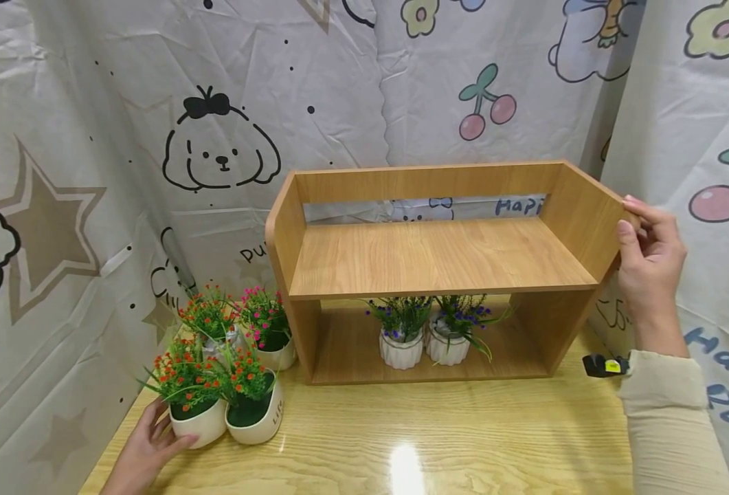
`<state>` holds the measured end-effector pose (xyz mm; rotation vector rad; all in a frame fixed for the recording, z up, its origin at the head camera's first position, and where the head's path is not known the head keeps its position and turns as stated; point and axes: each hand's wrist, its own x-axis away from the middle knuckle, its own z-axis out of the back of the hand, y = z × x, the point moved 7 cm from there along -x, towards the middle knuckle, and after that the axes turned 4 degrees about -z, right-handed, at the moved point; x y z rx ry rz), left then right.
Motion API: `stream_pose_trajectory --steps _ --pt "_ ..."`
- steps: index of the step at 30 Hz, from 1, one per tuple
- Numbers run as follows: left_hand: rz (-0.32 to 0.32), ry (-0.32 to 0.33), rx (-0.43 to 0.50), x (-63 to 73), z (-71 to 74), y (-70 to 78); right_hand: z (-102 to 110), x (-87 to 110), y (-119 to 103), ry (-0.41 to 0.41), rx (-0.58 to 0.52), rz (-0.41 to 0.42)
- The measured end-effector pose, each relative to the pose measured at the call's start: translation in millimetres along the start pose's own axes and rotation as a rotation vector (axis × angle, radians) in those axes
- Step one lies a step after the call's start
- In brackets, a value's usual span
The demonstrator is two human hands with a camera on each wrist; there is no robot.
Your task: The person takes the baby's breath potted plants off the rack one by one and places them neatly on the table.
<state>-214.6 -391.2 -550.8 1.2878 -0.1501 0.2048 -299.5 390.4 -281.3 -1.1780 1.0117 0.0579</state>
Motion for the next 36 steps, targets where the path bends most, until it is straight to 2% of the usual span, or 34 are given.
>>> stream_pose_trajectory --steps 13,23,29,36 --pt "-0.018 -0.063 -0.099 -4.0 -0.2 2.7 -0.6 -0.9 -1.5 -0.001 -0.019 0.011" --pt "-0.118 -0.103 -0.171 -9.1 -0.4 8.1 2.5 0.8 -0.2 0.006 -0.017 0.009" --pt "-0.145 -0.102 -0.196 -10.5 -0.9 9.7 1.2 1.0 -0.3 -0.007 0.008 0.012" --pt "-0.175 -0.143 -0.251 -11.0 1.7 10.8 1.7 0.3 1.6 0.005 -0.004 0.016"
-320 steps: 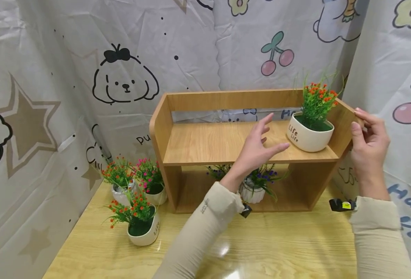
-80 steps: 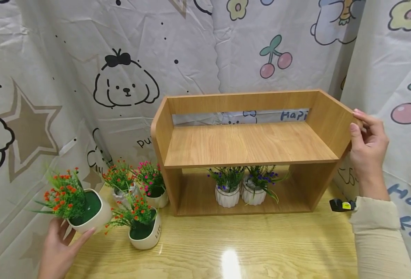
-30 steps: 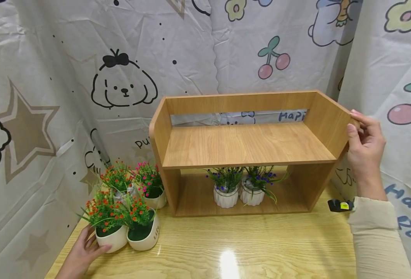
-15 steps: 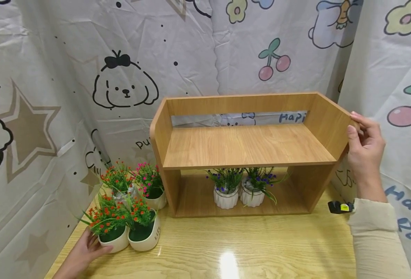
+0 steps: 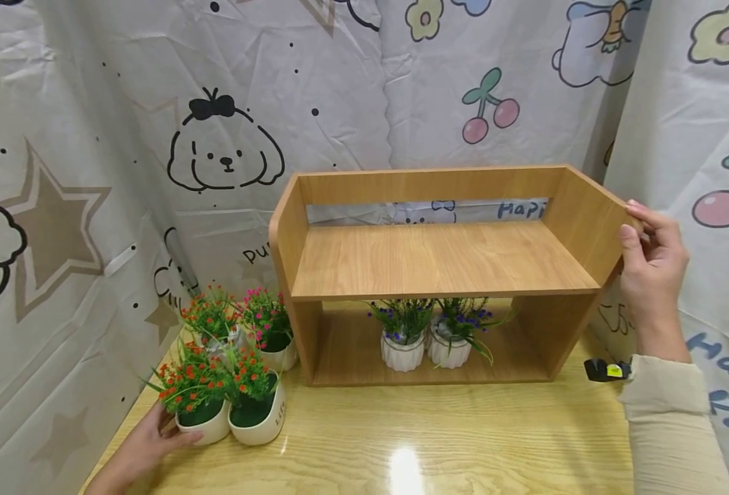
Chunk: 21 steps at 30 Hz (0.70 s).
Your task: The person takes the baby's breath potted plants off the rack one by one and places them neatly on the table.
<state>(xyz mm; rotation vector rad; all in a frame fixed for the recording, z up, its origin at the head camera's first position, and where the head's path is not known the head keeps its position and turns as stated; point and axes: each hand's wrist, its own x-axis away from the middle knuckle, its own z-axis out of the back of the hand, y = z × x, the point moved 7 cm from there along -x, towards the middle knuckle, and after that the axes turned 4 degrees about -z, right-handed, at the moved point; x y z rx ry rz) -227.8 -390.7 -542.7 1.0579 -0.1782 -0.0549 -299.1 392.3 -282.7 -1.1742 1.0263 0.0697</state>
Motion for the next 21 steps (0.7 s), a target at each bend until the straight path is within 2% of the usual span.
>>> stream_pose_trajectory --steps 5,12,16,21 --pt "-0.023 -0.009 -0.023 -2.5 1.2 -0.4 1.0 0.3 -1.4 -0.003 0.015 -0.011" --pt "-0.107 -0.010 -0.065 -2.1 4.9 2.4 -0.8 1.9 0.7 -0.006 0.030 -0.009" --pt "-0.126 -0.011 -0.016 -2.1 5.0 4.0 -0.3 2.3 1.3 -0.002 0.027 -0.013" --pt "-0.111 -0.014 -0.017 -2.3 4.7 0.0 -1.1 1.9 -0.6 0.005 -0.002 -0.005"
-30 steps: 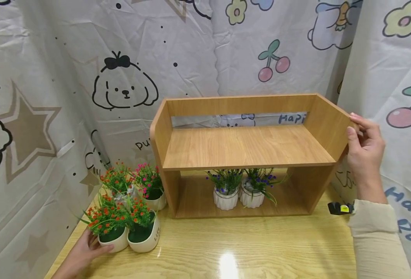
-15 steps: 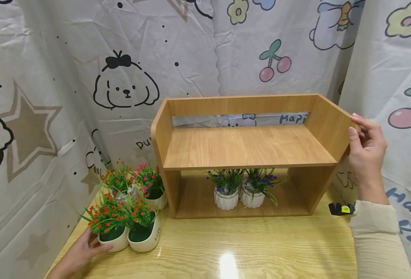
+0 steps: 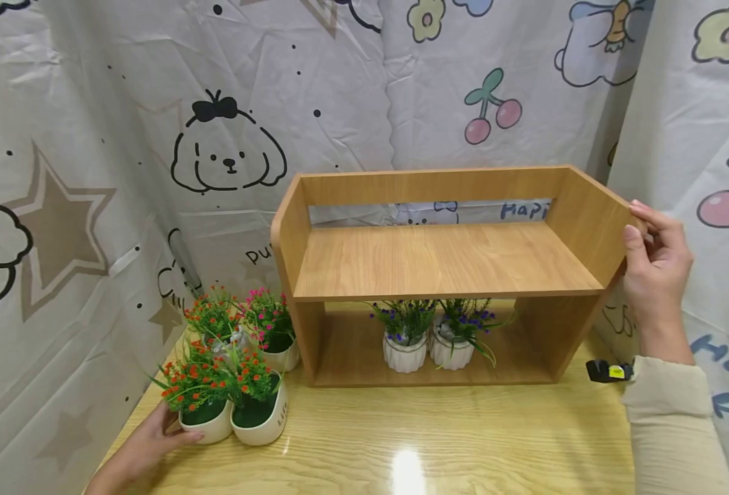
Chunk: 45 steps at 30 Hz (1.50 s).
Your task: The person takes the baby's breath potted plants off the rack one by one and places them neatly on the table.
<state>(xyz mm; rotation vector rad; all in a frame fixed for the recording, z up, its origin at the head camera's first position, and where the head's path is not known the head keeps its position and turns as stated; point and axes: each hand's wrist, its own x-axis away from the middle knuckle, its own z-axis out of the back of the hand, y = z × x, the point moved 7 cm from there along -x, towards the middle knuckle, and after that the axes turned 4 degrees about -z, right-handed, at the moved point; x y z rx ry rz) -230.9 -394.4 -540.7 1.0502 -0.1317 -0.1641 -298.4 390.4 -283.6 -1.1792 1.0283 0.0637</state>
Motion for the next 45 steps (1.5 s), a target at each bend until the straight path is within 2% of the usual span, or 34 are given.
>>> stream_pose_trajectory --steps 3,12,20,29,36,45 --pt "0.013 0.002 -0.031 1.0 1.2 -2.7 -1.7 -0.4 -0.2 -0.005 -0.011 0.001" --pt "0.001 -0.011 -0.005 3.1 1.1 -1.1 -3.6 -1.7 0.2 -0.006 -0.015 -0.013" --pt "0.040 -0.025 -0.011 2.8 3.2 0.2 -5.0 -2.2 1.1 -0.012 -0.014 -0.020" --pt "0.006 -0.015 -0.035 2.3 1.1 1.3 -4.0 -1.1 0.1 -0.011 -0.027 -0.014" --pt "0.037 -0.024 -0.005 1.5 -1.7 -0.8 -2.8 -0.2 -1.0 -0.017 -0.003 -0.015" --pt "0.058 -0.037 -0.050 -1.2 -2.0 -3.3 -0.6 0.4 -2.2 -0.018 0.012 -0.018"
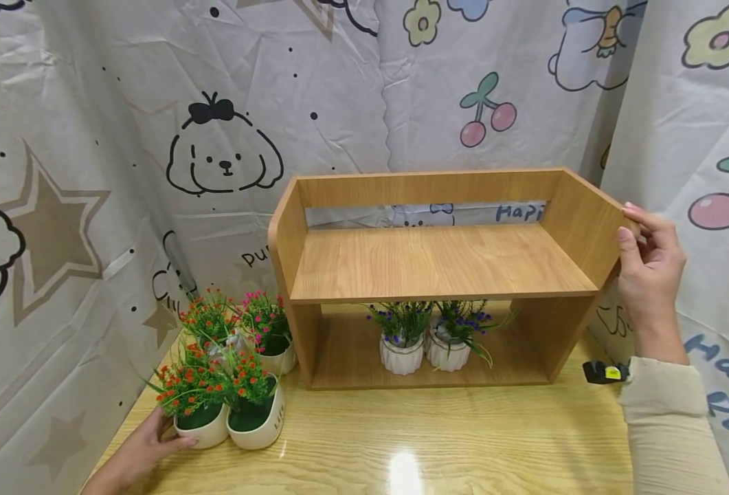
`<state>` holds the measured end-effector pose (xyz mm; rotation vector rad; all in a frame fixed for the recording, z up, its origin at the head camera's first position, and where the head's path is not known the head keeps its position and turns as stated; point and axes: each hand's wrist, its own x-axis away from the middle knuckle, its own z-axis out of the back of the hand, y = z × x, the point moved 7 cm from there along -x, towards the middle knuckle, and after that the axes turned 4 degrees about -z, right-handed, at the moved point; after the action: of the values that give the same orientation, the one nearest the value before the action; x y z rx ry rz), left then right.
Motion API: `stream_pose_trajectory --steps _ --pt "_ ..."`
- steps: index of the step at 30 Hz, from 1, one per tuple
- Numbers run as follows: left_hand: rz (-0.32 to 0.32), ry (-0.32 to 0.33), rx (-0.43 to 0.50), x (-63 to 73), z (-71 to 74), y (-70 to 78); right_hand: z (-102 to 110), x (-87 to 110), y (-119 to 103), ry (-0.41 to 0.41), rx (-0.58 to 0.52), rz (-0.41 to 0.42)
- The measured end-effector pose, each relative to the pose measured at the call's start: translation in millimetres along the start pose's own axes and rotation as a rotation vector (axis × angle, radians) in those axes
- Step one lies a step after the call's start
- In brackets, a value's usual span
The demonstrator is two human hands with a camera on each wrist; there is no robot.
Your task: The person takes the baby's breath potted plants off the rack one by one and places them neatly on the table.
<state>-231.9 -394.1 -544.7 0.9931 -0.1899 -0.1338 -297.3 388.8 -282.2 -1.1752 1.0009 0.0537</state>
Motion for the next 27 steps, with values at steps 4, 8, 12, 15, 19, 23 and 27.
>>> stream_pose_trajectory --steps 4,8,12,15,19,23,27 --pt "0.004 -0.001 -0.012 0.4 -0.2 -0.5 -0.1 0.2 0.4 0.000 0.005 -0.001" --pt "0.008 0.007 0.000 1.9 -1.2 -1.2 0.3 0.8 0.4 0.001 0.011 0.003" --pt "-0.003 0.010 0.013 4.1 -2.7 -1.7 0.2 2.2 1.8 -0.001 0.021 -0.005" --pt "-0.010 0.010 0.015 4.7 -3.8 -1.3 0.1 2.3 2.7 -0.001 0.028 -0.010" --pt "-0.006 0.008 0.024 4.1 -5.2 -0.4 0.0 0.7 2.5 0.000 0.027 -0.009" --pt "-0.026 0.042 -0.017 5.9 -2.1 2.2 0.1 -0.3 1.8 0.000 0.035 -0.010" --pt "-0.085 0.109 -0.011 10.8 5.1 8.8 0.7 -0.2 1.7 0.001 0.041 -0.013"
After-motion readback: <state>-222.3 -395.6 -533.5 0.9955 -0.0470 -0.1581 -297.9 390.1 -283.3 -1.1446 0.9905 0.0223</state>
